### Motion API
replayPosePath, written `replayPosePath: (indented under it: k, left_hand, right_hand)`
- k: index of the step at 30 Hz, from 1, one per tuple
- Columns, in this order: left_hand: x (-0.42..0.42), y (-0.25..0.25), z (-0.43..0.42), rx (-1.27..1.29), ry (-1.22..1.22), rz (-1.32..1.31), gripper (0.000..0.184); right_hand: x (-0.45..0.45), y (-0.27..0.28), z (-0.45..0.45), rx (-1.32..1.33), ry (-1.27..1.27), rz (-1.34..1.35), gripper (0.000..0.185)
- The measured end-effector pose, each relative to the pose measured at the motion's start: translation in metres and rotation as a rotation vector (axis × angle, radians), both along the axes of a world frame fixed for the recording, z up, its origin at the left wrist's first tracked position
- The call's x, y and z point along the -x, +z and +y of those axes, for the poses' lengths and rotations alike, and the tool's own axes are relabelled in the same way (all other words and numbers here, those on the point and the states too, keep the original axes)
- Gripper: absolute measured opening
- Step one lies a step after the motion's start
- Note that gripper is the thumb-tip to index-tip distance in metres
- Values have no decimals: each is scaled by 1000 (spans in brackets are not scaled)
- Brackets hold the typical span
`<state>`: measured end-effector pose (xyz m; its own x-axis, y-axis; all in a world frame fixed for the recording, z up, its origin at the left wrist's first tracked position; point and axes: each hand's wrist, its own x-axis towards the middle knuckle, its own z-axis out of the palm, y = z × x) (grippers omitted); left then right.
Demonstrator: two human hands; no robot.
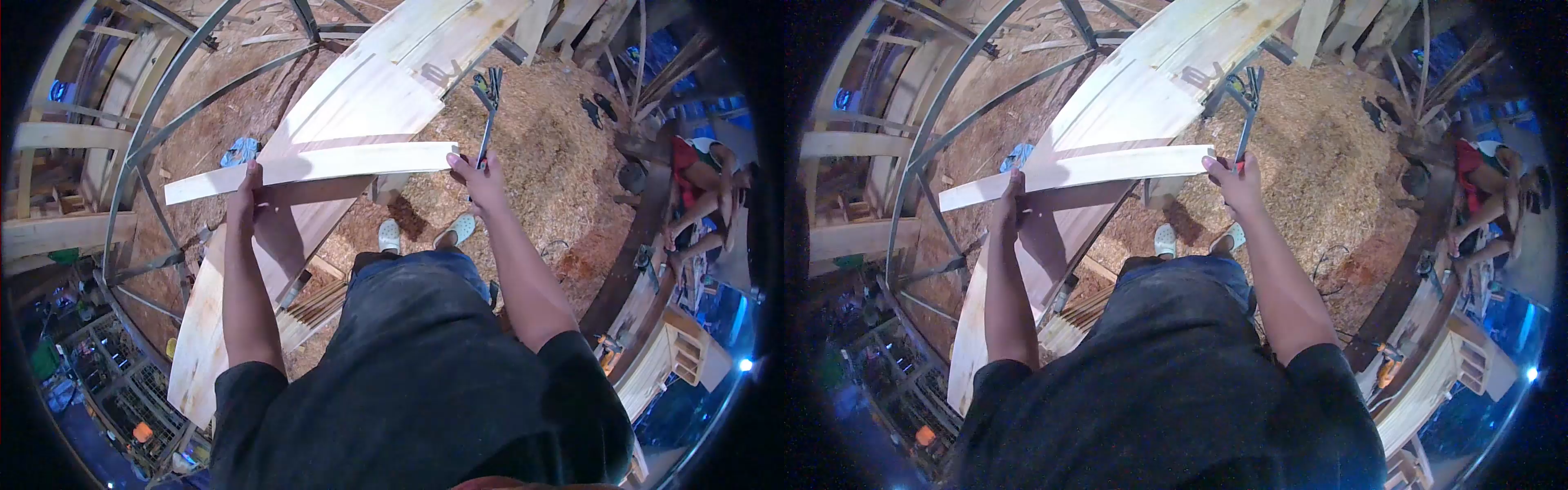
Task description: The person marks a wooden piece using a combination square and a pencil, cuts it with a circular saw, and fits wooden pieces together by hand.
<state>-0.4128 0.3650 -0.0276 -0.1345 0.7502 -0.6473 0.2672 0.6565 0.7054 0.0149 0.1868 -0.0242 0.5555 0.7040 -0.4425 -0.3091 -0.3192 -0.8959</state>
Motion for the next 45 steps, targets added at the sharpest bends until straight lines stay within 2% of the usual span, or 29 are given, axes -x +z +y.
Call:
replayPosePath:
  k: [4, 6, 9, 10, 12, 13, 14, 15, 17, 19, 21, 23, 24, 25, 27, 30, 31, 33, 34, 35, 37, 38, 41, 43, 45]
  left_hand:
    - [3, 15, 1, 54, -129, 167, 80]
    - [-4, 23, -6, -6, -118, 173, 80]
    - [2, 17, -6, -66, -198, 169, 81]
    - [0, 19, -3, -83, -242, 165, 81]
    - [-10, 38, 10, 17, -568, 526, 83]
    - [-16, 58, 13, 73, -728, 711, 83]
    - [-37, 86, 10, 2, -821, 691, 80]
    - [-56, 94, 6, -194, -789, 467, 77]
    - [-93, 107, -1, -565, -683, 13, 70]
    - [-134, 130, -7, -680, -753, -273, 63]
    - [-163, 145, -11, -406, -929, -441, 57]
    - [-178, 152, -24, -125, -986, -511, 38]
    - [-185, 151, -31, -169, -956, -456, 34]
    - [-192, 148, -38, -211, -927, -405, 31]
    - [-205, 131, -58, -494, -914, -245, 32]
    - [-226, 121, -88, -937, -958, -104, 44]
    - [-230, 100, -89, -1235, -1084, 13, 52]
    - [-233, 74, -102, -1065, -1216, 218, 58]
    - [-233, 65, -109, -976, -1281, 319, 61]
    - [-232, 56, -114, -964, -1294, 311, 61]
    - [-231, 44, -119, -934, -1321, 295, 61]
    - [-232, 43, -119, -962, -1335, 312, 62]
    - [-237, 62, -108, -1040, -1394, 340, 62]
    - [-245, 75, -88, -1080, -1465, 319, 61]
    - [-251, 61, -67, -1054, -1545, 280, 64]
  right_hand:
    - [-1, -6, 2, -34, 9, -18, 46]
    - [-2, -7, 1, -71, 11, -27, 46]
    - [-14, -27, -2, 7, 94, -275, 43]
    - [-17, -20, -6, 41, 124, -472, 42]
    - [-22, 1, -17, 127, 180, -865, 41]
    - [-22, 16, -22, 189, 213, -910, 40]
    - [-21, 36, -24, 252, 252, -954, 38]
    - [-17, 52, -25, 314, 295, -995, 37]
    - [-6, 70, -24, 198, 401, -1008, 38]
    - [6, 84, -19, 57, 497, -1015, 41]
    - [14, 93, -15, -102, 585, -1014, 43]
    - [7, 93, -9, -103, 522, -1187, 35]
    - [3, 91, -9, -95, 484, -1270, 31]
    - [-1, 91, -12, -57, 333, -1319, 32]
    - [-13, 93, -24, 28, 35, -1405, 33]
    - [-28, 77, -46, 44, 5, -373, 30]
    - [-25, 76, -53, 36, 2, -5, 30]
    - [-5, 79, -62, 68, 173, 298, 31]
    - [6, 66, -67, 9, 200, 333, 28]
    - [16, 49, -71, -50, 224, 369, 25]
    - [29, 38, -70, -80, 240, 242, 23]
    - [34, 33, -71, -92, 249, 182, 23]
    - [35, 18, -71, -56, 201, 310, 26]
    - [36, 1, -71, -57, 176, 254, 29]
    - [37, -14, -69, -80, 157, 179, 30]
